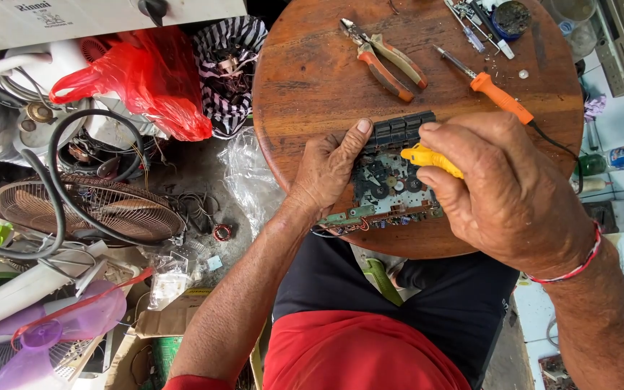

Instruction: The person uses a soldering iron and screwdrivers to work on a circuit board placed on a round wooden table. They flip the board, remove components, and manipulate wires while seated in a cluttered workshop.

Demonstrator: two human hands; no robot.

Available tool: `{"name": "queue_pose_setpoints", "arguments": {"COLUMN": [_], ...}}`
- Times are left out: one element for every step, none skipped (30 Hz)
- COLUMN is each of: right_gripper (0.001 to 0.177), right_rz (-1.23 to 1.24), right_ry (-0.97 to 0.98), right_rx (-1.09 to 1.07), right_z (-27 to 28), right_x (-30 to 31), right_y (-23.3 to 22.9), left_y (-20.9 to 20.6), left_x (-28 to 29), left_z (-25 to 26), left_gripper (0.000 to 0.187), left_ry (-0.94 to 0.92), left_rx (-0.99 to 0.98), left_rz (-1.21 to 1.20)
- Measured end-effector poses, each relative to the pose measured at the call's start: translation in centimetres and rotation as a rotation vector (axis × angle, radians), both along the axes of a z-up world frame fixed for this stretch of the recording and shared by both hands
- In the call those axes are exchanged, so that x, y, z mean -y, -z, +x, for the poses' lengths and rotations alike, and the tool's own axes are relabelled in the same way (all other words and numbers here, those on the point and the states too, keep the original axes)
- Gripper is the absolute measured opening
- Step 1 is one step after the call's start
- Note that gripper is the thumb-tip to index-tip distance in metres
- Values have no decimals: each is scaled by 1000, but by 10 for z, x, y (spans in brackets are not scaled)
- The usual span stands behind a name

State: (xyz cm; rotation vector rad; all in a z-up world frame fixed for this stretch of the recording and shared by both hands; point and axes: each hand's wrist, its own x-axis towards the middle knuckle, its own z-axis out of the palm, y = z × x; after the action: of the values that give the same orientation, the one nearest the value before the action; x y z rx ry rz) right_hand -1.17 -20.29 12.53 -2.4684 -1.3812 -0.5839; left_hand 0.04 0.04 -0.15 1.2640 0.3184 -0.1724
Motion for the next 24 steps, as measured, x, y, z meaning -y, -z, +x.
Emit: {"name": "queue_pose_setpoints", "arguments": {"right_gripper": [35, 34, 34, 33, 32, 32, 31, 30, 30, 31, 32, 32, 32, 32, 32, 39, 47, 47, 51, 55, 55, 53, 51, 51], "right_rz": [11, 22, 22, 18, 14, 14, -1, -17, -17, -30, -43, -43, -39, -35, -35, -27, -18, -17, -50, -85, -85, -132, -179, -178], "right_ry": [-22, -43, -43, -41, -38, -37, -41, -45, -45, -48, -51, -49, -60, -72, -71, 1, 72, 74, 124, 177, 181, 212, 242, 242], "right_rx": [-10, -21, -22, -15, -9, -8, 3, 13, 12, 26, 39, 39, 53, 66, 66, 47, 29, 29, 21, 12, 12, 75, 138, 139], "right_z": [-1, -2, -2, -2, -1, -2, -2, -3, -3, -3, -3, -3, -3, -3, -5, -8, -10, -12, -15, -17, -21, -24, -27, -28], "right_x": [-1, -2, -2, -2, -2, -2, -2, -2, -1, 0, 1, 2, 3, 4, 5, 5, 5, 6, 7, 8, 11, 13, 15, 17], "right_y": [0, 0, 1, 2, 3, 3, 3, 3, 3, 3, 3, 2, 2, 1, 1, 2, 2, -1, -4, -7, -6, -5, -4, -3], "left_y": [2, 3, 3, 3, 3, 0, -2, -4, -3, -3, -3, -6, -8, -12, -13, -13, -14, -12, -10, -8, -10, -11, -13, -12], "left_x": [0, -1, -1, -1, -1, -1, -1, -1, -1, -1, 0, -1, -1, -2, -1, 0, 1, 1, 1, 2, 3, 4, 5, 6], "left_z": [0, 0, 0, 0, 0, 0, 1, 0, 0, 0, 0, 0, 0, -1, -1, -1, -1, -1, -1, -1, -1, -1, -1, -1], "left_gripper": [44, 45, 45, 44, 43, 43, 43, 45, 45, 43, 44, 44, 44, 47, 47, 40, 49, 49, 52, 55, 55, 55, 55, 55], "left_ry": [10, 20, 19, 24, 28, 28, 35, 41, 41, 42, 43, 45, 62, 78, 79, 79, 79, 81, 71, 64, 68, 70, 72, 72], "left_rx": [9, 17, 16, 24, 32, 32, 23, 14, 13, 53, 93, 93, 104, 115, 115, 146, 178, 179, 175, 171, 172, 185, 197, 198], "left_rz": [24, 49, 48, 31, 14, 13, 27, 41, 40, 81, 122, 123, 126, 128, 128, 159, 189, 190, 244, 296, 295, 302, 309, 309]}}
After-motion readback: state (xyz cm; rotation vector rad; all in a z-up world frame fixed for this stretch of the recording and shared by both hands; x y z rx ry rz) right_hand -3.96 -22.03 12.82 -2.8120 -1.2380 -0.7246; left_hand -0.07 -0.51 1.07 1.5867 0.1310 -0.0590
